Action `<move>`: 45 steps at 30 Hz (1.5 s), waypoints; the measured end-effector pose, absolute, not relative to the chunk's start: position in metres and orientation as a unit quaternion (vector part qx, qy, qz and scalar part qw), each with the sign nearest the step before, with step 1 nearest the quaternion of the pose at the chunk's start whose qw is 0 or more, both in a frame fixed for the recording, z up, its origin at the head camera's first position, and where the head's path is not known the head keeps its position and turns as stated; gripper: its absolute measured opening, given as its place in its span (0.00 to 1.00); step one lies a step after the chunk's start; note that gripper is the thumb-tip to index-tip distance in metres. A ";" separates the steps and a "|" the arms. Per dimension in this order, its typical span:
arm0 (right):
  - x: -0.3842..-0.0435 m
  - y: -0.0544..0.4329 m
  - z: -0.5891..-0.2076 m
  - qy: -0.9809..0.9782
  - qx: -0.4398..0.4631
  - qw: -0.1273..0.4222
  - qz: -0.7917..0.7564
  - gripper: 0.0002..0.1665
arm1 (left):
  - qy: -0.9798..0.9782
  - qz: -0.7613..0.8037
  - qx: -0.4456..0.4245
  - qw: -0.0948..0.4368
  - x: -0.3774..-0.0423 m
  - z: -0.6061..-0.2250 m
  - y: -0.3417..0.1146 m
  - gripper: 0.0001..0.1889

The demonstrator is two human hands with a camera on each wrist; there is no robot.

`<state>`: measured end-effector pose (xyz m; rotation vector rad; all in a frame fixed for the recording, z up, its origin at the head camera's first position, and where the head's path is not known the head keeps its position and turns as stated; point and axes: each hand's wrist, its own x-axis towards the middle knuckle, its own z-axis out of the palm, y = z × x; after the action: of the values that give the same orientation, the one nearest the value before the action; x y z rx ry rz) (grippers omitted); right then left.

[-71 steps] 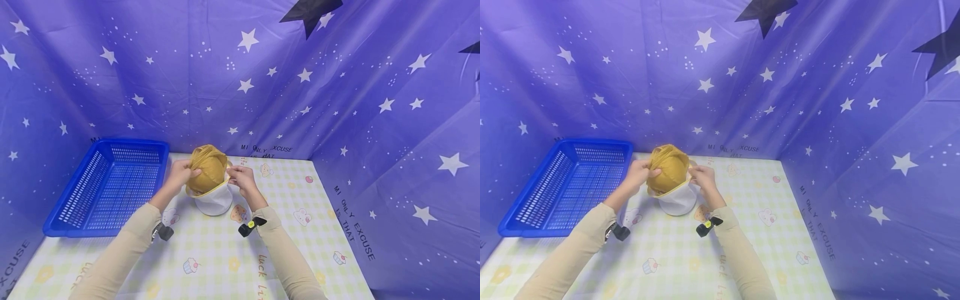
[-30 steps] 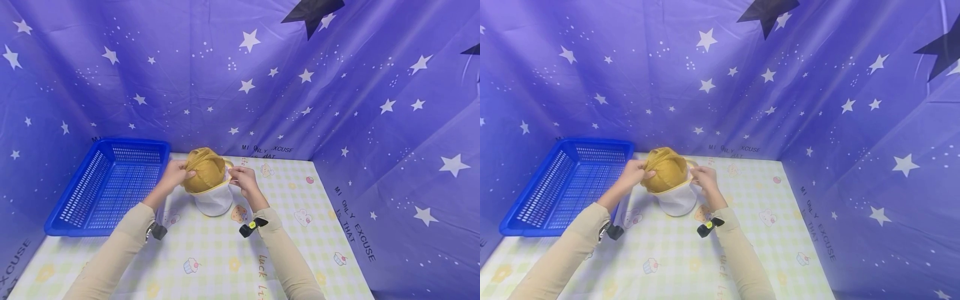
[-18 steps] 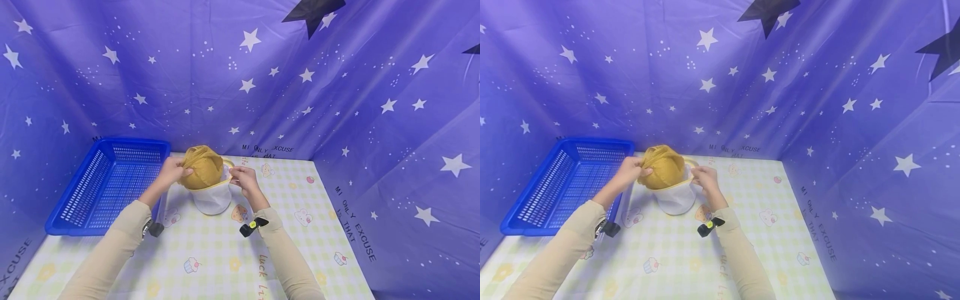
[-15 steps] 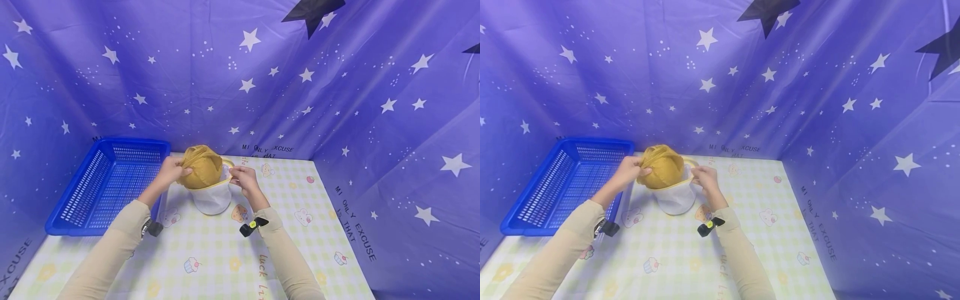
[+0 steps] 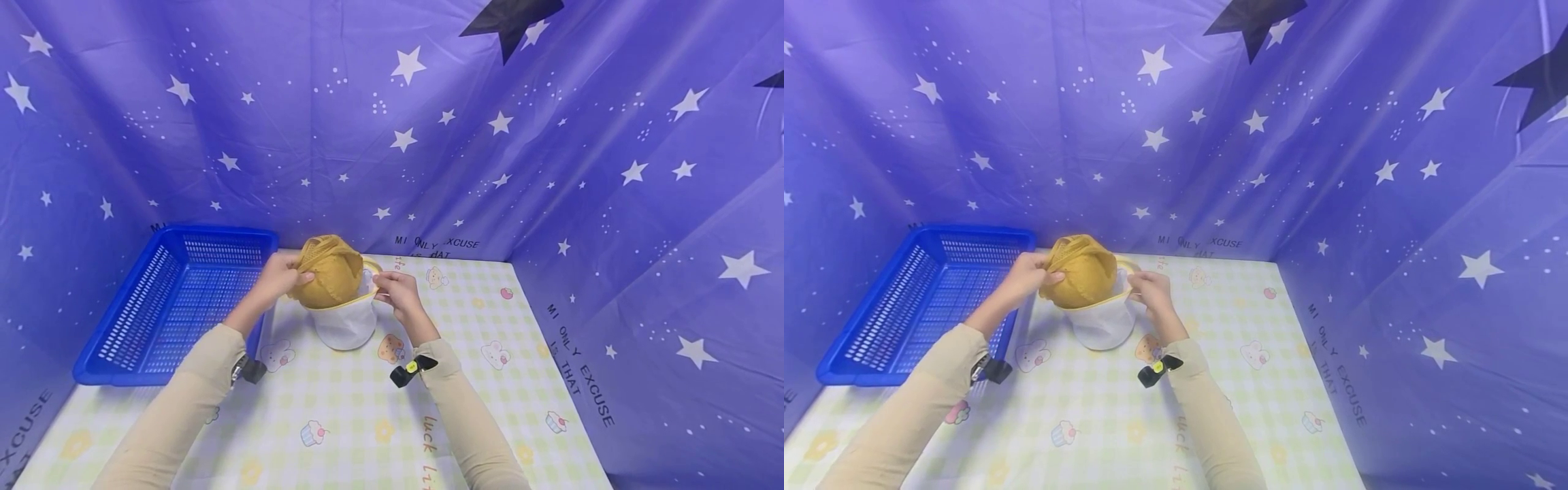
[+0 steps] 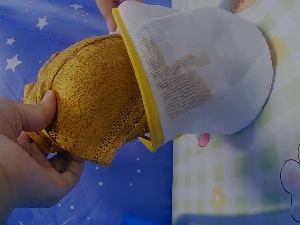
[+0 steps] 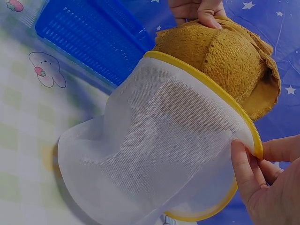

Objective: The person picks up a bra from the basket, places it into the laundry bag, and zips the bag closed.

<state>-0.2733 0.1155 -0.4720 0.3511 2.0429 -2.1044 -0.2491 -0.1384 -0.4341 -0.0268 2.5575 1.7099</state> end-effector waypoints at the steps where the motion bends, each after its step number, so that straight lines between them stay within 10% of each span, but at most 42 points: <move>1: -0.273 0.115 -0.472 0.689 0.118 0.094 -0.709 0.12 | 0.831 0.555 -0.007 0.032 -0.249 -0.434 -0.137 0.17; 45: -0.273 0.117 -0.470 0.691 0.116 0.093 -0.708 0.13 | 0.882 0.469 0.038 0.013 -0.257 -0.437 -0.118 0.09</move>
<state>-0.2734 0.1170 -0.4697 0.3446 2.0504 -2.1010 -0.2569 -0.1181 -0.4369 0.1181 2.7486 1.4617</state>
